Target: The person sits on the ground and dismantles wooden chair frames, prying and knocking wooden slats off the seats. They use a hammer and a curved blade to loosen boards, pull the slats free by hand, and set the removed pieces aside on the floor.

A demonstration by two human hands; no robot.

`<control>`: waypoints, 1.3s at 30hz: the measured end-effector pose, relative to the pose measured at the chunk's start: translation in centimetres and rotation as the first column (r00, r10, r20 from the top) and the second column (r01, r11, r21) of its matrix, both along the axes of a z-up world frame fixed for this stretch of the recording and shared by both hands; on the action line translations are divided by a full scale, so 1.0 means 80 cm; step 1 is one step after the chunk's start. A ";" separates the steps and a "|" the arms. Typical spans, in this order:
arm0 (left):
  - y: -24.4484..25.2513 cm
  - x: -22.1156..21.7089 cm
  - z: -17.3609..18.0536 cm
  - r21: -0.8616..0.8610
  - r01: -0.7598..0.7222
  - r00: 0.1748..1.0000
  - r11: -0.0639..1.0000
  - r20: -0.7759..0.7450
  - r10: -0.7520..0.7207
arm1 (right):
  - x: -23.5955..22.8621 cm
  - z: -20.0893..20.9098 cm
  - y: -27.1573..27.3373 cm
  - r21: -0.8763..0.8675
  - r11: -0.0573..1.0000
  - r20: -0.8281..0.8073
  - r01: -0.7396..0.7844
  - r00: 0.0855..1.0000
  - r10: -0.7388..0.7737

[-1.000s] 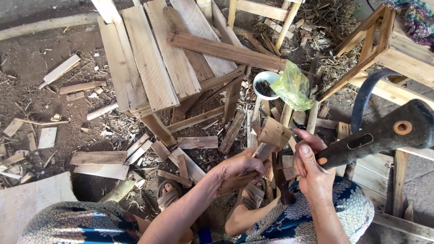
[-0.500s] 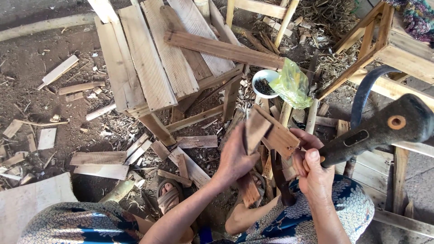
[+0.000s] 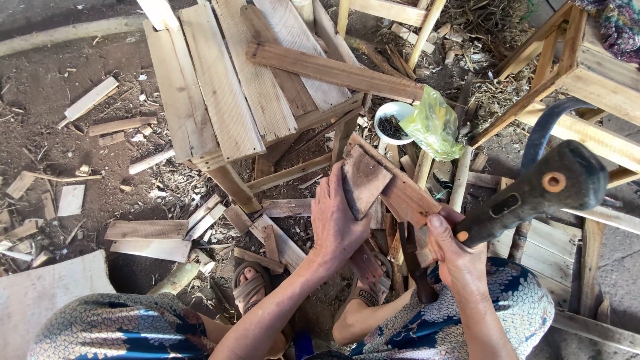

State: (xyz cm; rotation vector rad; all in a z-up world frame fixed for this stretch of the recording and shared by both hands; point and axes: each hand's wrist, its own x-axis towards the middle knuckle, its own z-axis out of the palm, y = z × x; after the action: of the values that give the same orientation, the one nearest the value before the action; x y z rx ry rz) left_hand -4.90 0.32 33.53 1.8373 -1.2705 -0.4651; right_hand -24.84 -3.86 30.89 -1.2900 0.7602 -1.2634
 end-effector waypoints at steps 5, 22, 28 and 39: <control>-0.002 -0.001 -0.005 -0.010 0.059 0.992 0.998 -0.112 -0.059 | 0.003 0.005 -0.002 -0.027 0.982 0.110 -0.186 0.976 0.187; 0.001 0.030 -0.019 -0.105 -0.034 0.955 0.994 0.291 0.064 | -0.007 0.086 0.005 0.034 0.999 0.096 -0.021 0.995 0.018; -0.003 0.068 0.049 -0.214 -0.100 0.760 0.972 0.614 0.214 | 0.022 0.137 -0.010 -0.024 0.993 -0.264 0.113 0.958 -0.116; -0.045 0.140 0.113 0.011 -0.113 0.715 0.993 0.695 0.074 | 0.144 0.094 -0.048 -0.461 0.886 -0.489 -0.037 0.844 -0.219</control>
State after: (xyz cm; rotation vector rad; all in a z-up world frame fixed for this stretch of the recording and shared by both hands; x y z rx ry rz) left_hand 6.33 -3.30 42.55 2.2057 -1.6402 0.3102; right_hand -13.34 -7.66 38.41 -2.0693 0.9535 -1.2107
